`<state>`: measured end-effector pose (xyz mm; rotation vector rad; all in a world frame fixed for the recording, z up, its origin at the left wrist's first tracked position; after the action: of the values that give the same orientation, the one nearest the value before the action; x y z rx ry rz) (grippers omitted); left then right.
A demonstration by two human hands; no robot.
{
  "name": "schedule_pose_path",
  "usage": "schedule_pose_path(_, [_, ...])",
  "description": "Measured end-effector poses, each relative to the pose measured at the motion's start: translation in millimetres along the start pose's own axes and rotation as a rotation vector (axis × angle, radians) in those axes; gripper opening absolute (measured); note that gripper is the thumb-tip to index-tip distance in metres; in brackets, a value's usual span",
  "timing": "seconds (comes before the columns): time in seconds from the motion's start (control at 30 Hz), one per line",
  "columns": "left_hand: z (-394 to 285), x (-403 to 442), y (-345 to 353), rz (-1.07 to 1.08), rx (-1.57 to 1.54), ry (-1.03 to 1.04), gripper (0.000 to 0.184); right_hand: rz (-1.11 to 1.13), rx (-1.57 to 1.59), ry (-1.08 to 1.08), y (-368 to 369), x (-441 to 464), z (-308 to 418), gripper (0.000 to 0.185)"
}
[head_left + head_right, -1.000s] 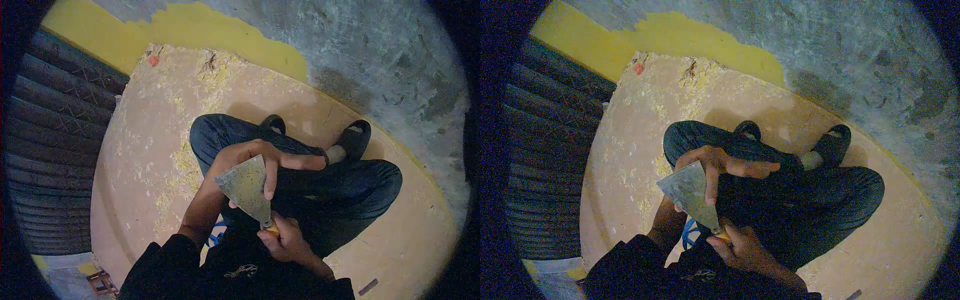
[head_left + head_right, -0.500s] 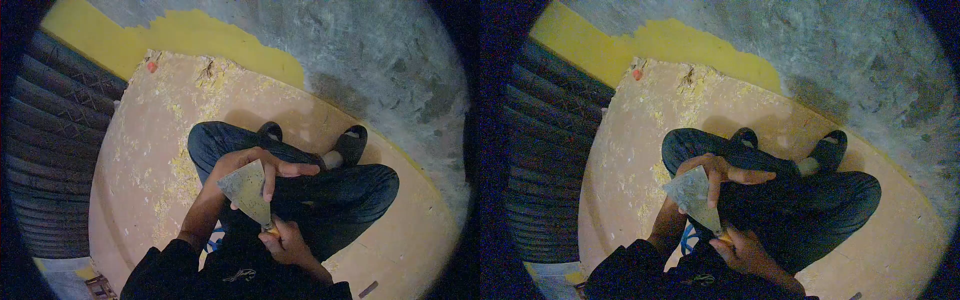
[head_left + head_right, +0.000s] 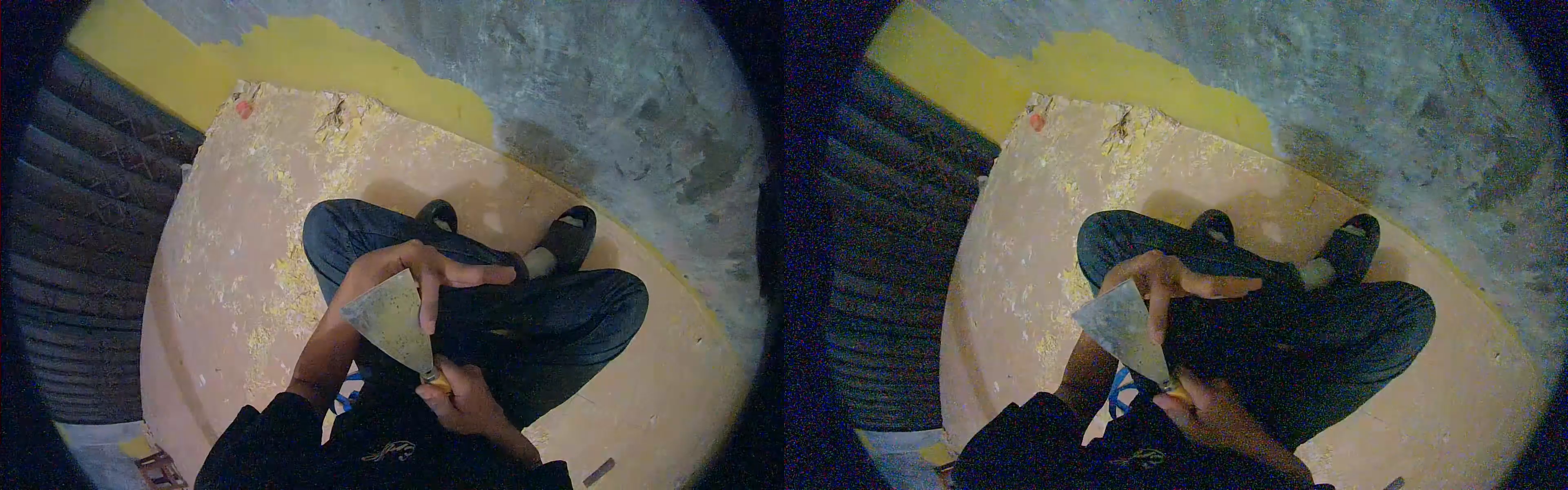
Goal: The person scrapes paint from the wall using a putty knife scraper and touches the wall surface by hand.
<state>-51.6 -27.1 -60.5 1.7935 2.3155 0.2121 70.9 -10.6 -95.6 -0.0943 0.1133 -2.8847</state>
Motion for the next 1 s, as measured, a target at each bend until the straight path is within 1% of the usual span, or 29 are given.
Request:
schedule_pose_path(0.1, [1, 5, -2, 0.023, -0.040, 0.019, 0.025, -0.020, 0.014, 0.024, -3, -2, -4, 0.035])
schedule_pose_path(0.17, [2, 6, -4, 0.021, -0.055, 0.025, 0.025, -0.009, 0.049, 0.092, -1, -4, -13, 0.034])
schedule_pose_path(0.27, [1, 7, -4, 0.008, -0.073, 0.036, 0.026, -0.051, 0.101, 0.062, -6, -1, -9, 0.033])
schedule_pose_path(0.4, [0, 7, -4, -0.036, -0.102, 0.061, 0.028, -0.059, 0.134, 0.089, -7, 1, -7, 0.033])
schedule_pose_path(0.47, [0, 9, -4, -0.043, -0.107, 0.057, 0.029, -0.074, 0.068, 0.065, -9, 2, -5, 0.033])
schedule_pose_path(0.6, [5, 8, -5, -0.010, -0.103, 0.048, 0.028, -0.059, 0.047, 0.070, -5, 0, -7, 0.032])
schedule_pose_path(0.63, [5, 8, -5, 0.004, -0.104, 0.053, 0.029, -0.083, 0.029, 0.035, -6, 0, -5, 0.031])
schedule_pose_path(0.7, [8, 8, -7, 0.036, -0.108, 0.059, 0.033, -0.107, 0.010, 0.001, -9, 1, -1, 0.031])
schedule_pose_path(0.77, [12, 7, -8, 0.062, -0.112, 0.057, 0.039, -0.122, 0.104, 0.098, -14, 0, -7, 0.031])
schedule_pose_path(0.9, [18, 4, -8, 0.087, -0.115, 0.064, 0.054, -0.123, 0.090, 0.093, -7, -1, -16, 0.032])
schedule_pose_path(1.0, [39, -1, -9, 0.065, -0.167, 0.104, 0.066, -0.156, 0.027, 0.049, -15, -1, -11, 0.036])
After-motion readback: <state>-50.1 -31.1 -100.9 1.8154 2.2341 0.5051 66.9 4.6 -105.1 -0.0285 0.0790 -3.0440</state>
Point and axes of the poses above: each hand's wrist, its own x-axis towards the middle knuckle, its own y-axis out of the palm, z = x × y, the point moved 9 cm from there along x, towards the middle knuckle, and after that the axes turned 5 degrees about -y, right-handed, at the moved point
